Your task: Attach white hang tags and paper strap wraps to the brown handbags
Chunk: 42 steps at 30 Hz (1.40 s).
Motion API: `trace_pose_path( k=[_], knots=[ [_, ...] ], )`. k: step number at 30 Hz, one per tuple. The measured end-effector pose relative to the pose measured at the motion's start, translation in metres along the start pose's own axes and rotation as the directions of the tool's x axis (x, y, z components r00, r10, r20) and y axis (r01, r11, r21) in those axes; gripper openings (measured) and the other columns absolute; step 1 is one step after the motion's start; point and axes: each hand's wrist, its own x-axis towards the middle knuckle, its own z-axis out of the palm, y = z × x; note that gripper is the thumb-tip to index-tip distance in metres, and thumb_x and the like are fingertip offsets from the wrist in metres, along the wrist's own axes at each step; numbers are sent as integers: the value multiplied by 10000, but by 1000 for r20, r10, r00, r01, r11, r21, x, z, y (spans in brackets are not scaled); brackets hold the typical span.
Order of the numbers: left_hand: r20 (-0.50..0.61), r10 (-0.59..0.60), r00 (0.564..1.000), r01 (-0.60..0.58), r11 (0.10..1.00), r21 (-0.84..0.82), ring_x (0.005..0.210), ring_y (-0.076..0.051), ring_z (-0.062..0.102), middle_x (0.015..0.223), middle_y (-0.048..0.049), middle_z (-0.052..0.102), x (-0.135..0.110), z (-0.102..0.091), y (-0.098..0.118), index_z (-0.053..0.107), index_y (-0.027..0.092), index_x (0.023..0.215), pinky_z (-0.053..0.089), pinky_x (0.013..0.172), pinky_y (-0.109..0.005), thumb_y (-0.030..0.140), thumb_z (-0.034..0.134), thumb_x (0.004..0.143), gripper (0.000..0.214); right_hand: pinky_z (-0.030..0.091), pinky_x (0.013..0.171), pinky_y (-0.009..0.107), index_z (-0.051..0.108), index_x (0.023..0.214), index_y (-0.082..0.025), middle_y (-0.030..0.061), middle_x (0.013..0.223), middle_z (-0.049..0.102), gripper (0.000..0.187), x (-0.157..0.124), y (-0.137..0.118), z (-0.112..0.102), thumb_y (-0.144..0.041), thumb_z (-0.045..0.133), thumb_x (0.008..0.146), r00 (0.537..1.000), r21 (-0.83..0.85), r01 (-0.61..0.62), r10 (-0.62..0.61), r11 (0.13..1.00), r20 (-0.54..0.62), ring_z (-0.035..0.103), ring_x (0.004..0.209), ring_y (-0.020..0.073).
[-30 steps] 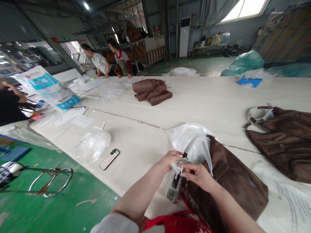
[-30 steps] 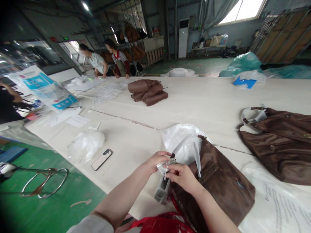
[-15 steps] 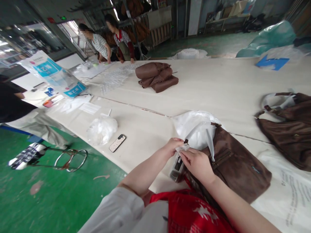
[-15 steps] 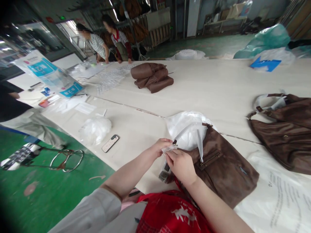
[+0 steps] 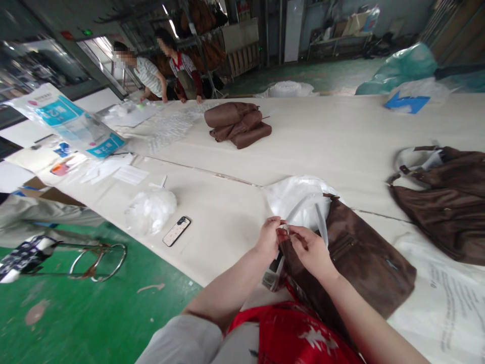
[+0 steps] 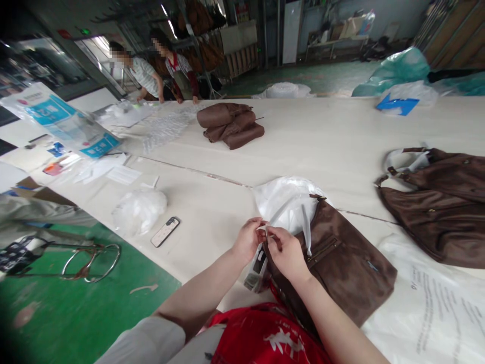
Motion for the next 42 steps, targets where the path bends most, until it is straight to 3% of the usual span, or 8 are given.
trace_pose_path(
  k=[5, 9, 12, 16, 21, 28, 35, 42],
  knots=[
    [36, 64, 997, -64, 998, -7, 558, -103, 561, 853, -31, 632, -1, 2, -4, 501, 163, 936, 483, 560, -243, 142, 548, 681, 260, 545, 832, 336, 650, 1075, -188, 79, 1047, 694, 302, 0, 3, 6, -273, 537, 809, 999, 42, -27, 29, 999, -43, 669, 895, 201],
    [165, 192, 968, -229, 942, 248, 738, -135, 611, 901, -36, 609, -1, 0, -4, 521, 175, 960, 519, 711, -282, 100, 519, 704, 268, 546, 812, 364, 693, 990, -203, 65, 949, 724, 270, 8, 19, 5, -360, 561, 814, 980, 85, -157, 166, 984, -113, 682, 841, 221],
    [359, 374, 855, -518, 639, 568, 884, -170, 604, 973, -59, 602, -5, -5, 3, 544, 192, 993, 502, 836, -319, 68, 533, 714, 306, 568, 739, 362, 703, 936, -179, 73, 856, 734, 309, 16, 33, 1, -425, 627, 764, 927, 276, -308, 353, 910, -129, 692, 757, 229],
    [620, 416, 665, -720, 138, 680, 1092, -234, 524, 1136, -89, 555, -9, -9, 10, 587, 204, 939, 422, 999, -380, 112, 627, 727, 234, 584, 708, 361, 703, 876, -170, 67, 800, 730, 351, 22, 43, -3, -462, 712, 681, 870, 479, -364, 475, 799, -130, 690, 699, 226],
    [654, 356, 668, -674, -82, 734, 1107, -270, 515, 1173, -99, 551, -4, -7, -3, 594, 201, 926, 428, 986, -429, 162, 649, 768, 171, 585, 723, 373, 705, 886, -185, 71, 838, 731, 332, 22, 42, -3, -455, 709, 692, 884, 483, -351, 454, 802, -111, 685, 710, 226],
    [627, 429, 650, -694, 1, 720, 980, -211, 580, 1037, -74, 613, 5, -1, -9, 600, 205, 852, 464, 904, -340, 152, 568, 828, 67, 551, 849, 397, 704, 911, -185, 74, 896, 729, 340, 23, 39, -6, -457, 704, 708, 920, 572, -264, 381, 776, -92, 687, 835, 232],
    [581, 378, 721, -665, 144, 732, 898, -204, 586, 931, -59, 653, 11, 7, 1, 624, 226, 892, 453, 858, -322, 201, 545, 868, 86, 527, 879, 394, 692, 988, -200, 82, 1012, 721, 350, 28, 47, -13, -439, 676, 732, 941, 287, -274, 318, 918, -119, 669, 939, 251],
    [558, 341, 756, -643, 230, 731, 853, -189, 578, 882, -51, 641, 30, 6, 3, 638, 217, 834, 448, 831, -285, 197, 545, 862, 99, 536, 727, 349, 692, 963, -194, 78, 921, 725, 304, 38, 57, -12, -418, 609, 774, 966, 83, -216, 225, 973, -129, 672, 797, 223]
  ],
)
